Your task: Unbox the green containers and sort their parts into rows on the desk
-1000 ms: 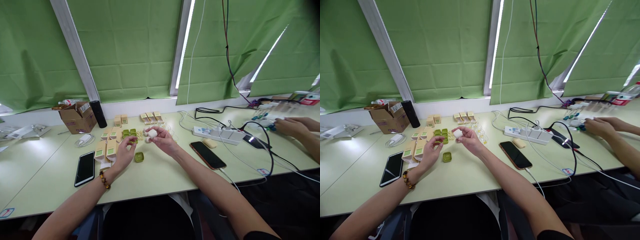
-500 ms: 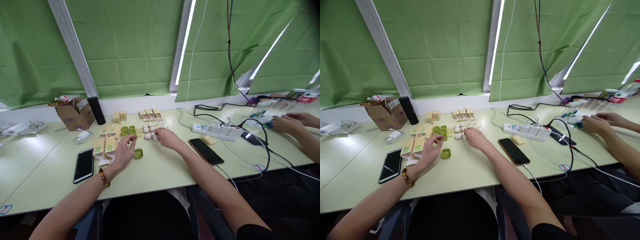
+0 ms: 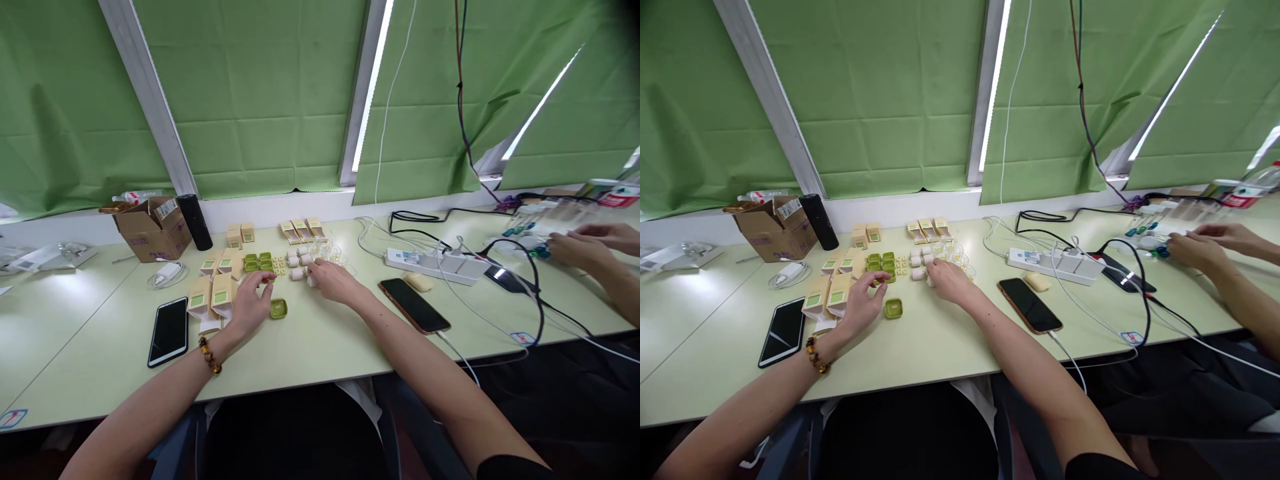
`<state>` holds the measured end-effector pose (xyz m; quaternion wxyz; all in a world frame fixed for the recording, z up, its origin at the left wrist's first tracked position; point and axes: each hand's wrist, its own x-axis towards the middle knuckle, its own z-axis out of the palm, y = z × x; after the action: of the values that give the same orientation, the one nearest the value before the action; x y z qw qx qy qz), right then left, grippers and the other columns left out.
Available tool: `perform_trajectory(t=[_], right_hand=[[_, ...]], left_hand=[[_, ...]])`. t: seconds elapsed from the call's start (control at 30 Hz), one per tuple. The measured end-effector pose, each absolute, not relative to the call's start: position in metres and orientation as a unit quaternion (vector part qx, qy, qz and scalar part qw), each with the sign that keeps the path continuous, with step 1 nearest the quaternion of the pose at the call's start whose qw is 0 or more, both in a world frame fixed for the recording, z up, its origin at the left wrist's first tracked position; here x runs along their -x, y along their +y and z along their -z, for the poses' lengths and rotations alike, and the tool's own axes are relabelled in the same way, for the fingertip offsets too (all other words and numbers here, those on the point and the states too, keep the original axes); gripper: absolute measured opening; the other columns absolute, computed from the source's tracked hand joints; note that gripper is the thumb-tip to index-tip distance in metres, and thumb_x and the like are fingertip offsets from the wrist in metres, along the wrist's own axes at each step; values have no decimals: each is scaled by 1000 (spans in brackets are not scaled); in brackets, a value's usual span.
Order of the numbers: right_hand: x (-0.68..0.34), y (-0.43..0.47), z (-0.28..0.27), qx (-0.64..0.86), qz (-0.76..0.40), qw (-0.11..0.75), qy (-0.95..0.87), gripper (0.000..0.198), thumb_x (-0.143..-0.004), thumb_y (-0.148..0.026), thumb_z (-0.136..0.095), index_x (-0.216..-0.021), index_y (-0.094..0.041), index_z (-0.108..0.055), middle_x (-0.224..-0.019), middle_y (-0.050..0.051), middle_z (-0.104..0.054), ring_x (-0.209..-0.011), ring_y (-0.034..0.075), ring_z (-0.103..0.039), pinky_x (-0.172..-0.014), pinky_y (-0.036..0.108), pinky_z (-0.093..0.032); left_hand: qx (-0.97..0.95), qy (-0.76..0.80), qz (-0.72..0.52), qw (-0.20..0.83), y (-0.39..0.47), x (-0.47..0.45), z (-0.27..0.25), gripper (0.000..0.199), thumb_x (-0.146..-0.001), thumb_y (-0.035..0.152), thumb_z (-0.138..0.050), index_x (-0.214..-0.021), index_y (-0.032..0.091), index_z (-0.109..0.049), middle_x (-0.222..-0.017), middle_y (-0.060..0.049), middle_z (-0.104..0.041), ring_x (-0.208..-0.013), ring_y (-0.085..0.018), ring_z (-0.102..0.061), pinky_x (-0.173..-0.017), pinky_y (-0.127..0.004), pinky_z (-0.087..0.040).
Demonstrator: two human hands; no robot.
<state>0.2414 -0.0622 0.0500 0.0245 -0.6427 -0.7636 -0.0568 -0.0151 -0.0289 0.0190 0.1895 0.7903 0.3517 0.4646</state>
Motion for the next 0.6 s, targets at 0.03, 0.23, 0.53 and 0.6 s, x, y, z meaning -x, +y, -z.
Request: perform_trajectory(t=[0.03,0.23,0.53,0.6], right_hand=[[-242,-63,-51,644,61,26,-763,39,-84,-2,-59,-120,-16,-63,-117,15,-67,-96,27,-69,-72,31,-45],[-244,-63,-55,637,96,56,-763,38,-87,-15,-68,-125,-18,-65,-120,14,-70,-107,30,-66,-82,35,-47],[-229,-61,-39,574,133,86,-804,50,-86,-42,-80,-131,-23,-70,-147,17,-57,-143,38,-40,-114,48,-37],[-230,-59,-37,579,134,87,-799,55,-85,-45,-81,-134,-21,-68,-148,18,-55,-145,38,-38,-117,49,-35]], left_hand=[[-790,353,-464,190,-29,15,-19,18,-94,19,-60,-108,23,-70,-110,-6,-75,-99,-22,-67,-91,-40,-54],[-791,351,-465,188,-28,15,-18,18,-93,17,-60,-107,24,-70,-108,-5,-74,-100,-22,-67,-92,-40,-54],[-790,352,-470,179,-29,14,-19,19,-92,16,-60,-107,24,-70,-106,-5,-75,-99,-22,-68,-92,-40,-55],[-791,351,-469,177,-28,14,-18,19,-92,16,-60,-107,24,-70,-108,-5,-75,-100,-22,-68,-93,-40,-55]])
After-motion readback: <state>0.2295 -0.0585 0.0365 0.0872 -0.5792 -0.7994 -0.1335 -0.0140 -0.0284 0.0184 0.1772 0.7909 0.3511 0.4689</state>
